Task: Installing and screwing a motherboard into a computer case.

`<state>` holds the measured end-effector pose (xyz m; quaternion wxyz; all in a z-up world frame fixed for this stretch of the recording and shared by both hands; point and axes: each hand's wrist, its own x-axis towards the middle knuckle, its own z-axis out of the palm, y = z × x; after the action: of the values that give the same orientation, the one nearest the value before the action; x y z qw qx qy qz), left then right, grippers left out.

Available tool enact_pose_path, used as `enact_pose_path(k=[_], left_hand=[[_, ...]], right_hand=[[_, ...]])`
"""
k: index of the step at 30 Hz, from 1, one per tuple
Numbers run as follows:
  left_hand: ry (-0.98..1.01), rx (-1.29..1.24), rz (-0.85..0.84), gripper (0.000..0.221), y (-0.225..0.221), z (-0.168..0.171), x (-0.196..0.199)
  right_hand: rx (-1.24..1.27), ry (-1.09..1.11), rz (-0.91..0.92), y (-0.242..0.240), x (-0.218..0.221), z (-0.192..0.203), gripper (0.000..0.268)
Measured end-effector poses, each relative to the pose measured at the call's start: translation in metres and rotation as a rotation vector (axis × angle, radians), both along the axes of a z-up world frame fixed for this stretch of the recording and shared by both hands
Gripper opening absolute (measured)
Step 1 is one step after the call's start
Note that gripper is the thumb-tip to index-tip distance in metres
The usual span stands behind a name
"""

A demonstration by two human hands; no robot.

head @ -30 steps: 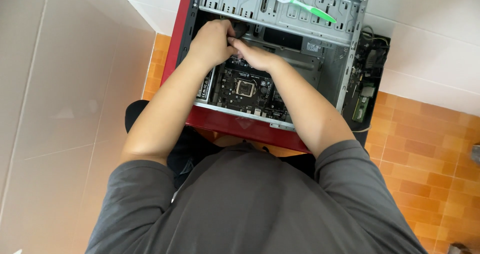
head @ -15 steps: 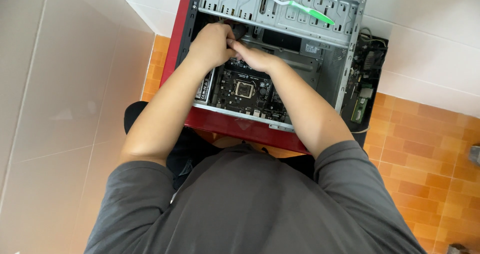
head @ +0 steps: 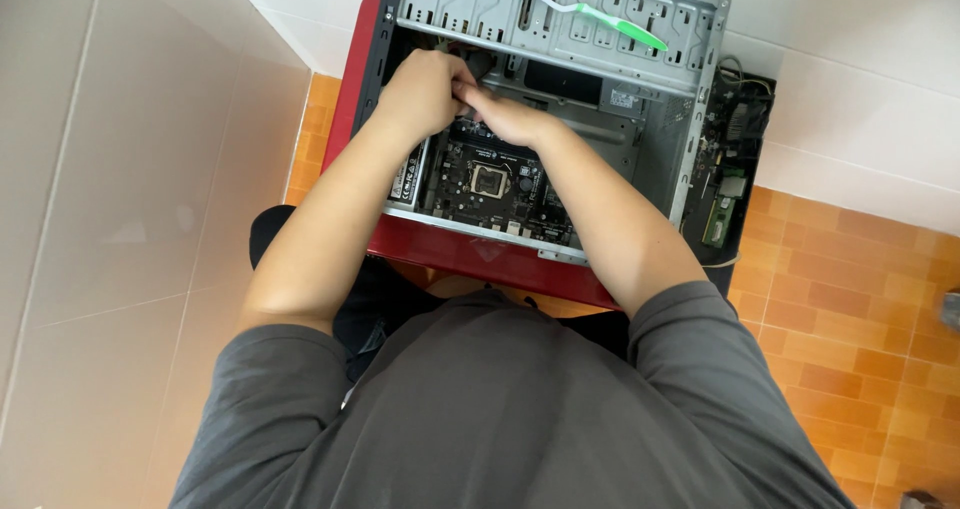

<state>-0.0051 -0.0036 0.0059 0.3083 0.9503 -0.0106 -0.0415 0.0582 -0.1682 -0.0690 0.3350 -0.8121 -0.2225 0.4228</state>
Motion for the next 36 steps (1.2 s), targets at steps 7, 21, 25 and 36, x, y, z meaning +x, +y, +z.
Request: enact_pose_path(k=[7,21,25,36], left_hand=[[-0.046,0.050,-0.116,0.057,0.000,0.001,0.000],[-0.052,0.148,-0.079,0.023,-0.007,0.010,-0.010],[-0.047,0.190,-0.001,0.054,-0.004,0.010,-0.012],[-0.060,0.126,-0.103,0.023,-0.004,-0.001,-0.007]], right_hand=[[0.031,0.044,-0.091,-0.004,0.003,-0.007,0.099],[0.051,0.031,-0.005,-0.007,0.000,-0.004,0.090],[0.122,0.100,-0.051,-0.007,-0.001,0.003,0.094],[0.110,0.066,-0.041,-0.007,-0.001,0.002,0.089]])
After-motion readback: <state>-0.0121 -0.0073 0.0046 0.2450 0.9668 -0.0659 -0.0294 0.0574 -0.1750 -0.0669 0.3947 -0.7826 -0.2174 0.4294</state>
